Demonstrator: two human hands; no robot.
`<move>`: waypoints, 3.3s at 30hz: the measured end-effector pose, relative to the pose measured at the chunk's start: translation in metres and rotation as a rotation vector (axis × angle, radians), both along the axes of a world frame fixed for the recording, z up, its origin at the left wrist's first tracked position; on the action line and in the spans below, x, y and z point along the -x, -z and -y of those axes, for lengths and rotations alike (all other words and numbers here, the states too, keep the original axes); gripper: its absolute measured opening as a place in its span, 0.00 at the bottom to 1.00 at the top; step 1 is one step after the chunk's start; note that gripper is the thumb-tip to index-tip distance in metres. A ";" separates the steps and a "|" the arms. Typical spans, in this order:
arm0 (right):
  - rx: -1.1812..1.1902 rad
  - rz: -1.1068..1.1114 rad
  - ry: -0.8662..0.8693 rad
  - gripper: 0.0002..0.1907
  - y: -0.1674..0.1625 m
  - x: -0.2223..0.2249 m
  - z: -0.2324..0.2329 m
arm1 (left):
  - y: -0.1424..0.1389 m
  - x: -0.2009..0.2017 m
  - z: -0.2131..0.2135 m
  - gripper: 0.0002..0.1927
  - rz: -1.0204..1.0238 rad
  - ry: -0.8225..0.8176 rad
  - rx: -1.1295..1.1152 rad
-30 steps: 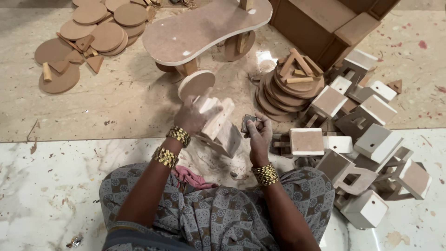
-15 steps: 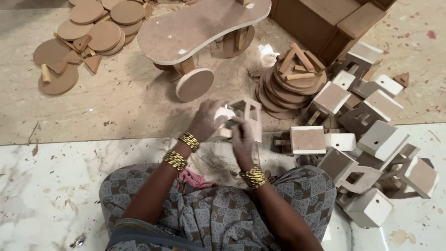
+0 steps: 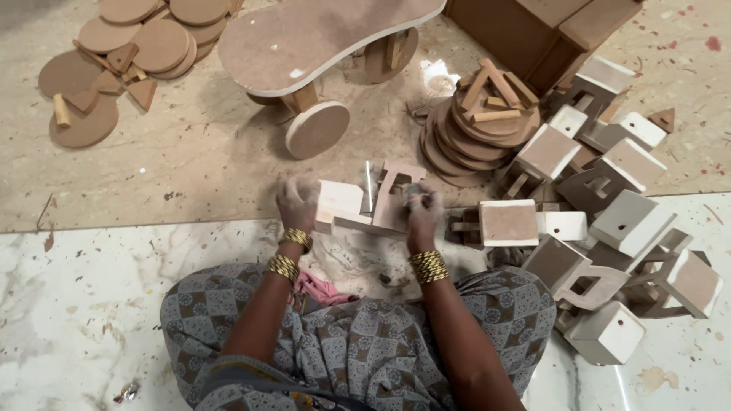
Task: The person sits on the floor of a workshop surrounded by cut wooden toy parts and hand-rubs small wooden blocks and shaped pieces, working their surfaces one piece at a time and setting finished pieces aside with the other parts.
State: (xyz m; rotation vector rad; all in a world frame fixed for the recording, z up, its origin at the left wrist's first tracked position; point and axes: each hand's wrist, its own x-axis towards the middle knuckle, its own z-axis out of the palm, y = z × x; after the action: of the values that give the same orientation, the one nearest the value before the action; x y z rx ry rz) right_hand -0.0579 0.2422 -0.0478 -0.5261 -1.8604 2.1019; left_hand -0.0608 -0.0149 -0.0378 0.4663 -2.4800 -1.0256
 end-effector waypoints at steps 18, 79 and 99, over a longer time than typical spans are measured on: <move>0.132 0.145 -0.019 0.15 0.025 -0.016 0.009 | -0.112 -0.023 -0.019 0.36 -0.061 0.156 0.042; -0.110 0.261 -0.410 0.06 -0.050 -0.083 -0.010 | -0.115 -0.017 -0.100 0.38 -0.013 0.074 0.068; -0.352 0.272 -0.221 0.18 -0.015 -0.051 -0.024 | -0.109 -0.024 -0.084 0.33 -0.152 0.126 0.115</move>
State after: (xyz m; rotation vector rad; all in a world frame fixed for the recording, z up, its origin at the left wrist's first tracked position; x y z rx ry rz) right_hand -0.0071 0.2661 -0.0327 -0.5632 -2.4793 1.8338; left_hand -0.0363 0.0688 0.0714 0.1915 -2.4399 -0.9224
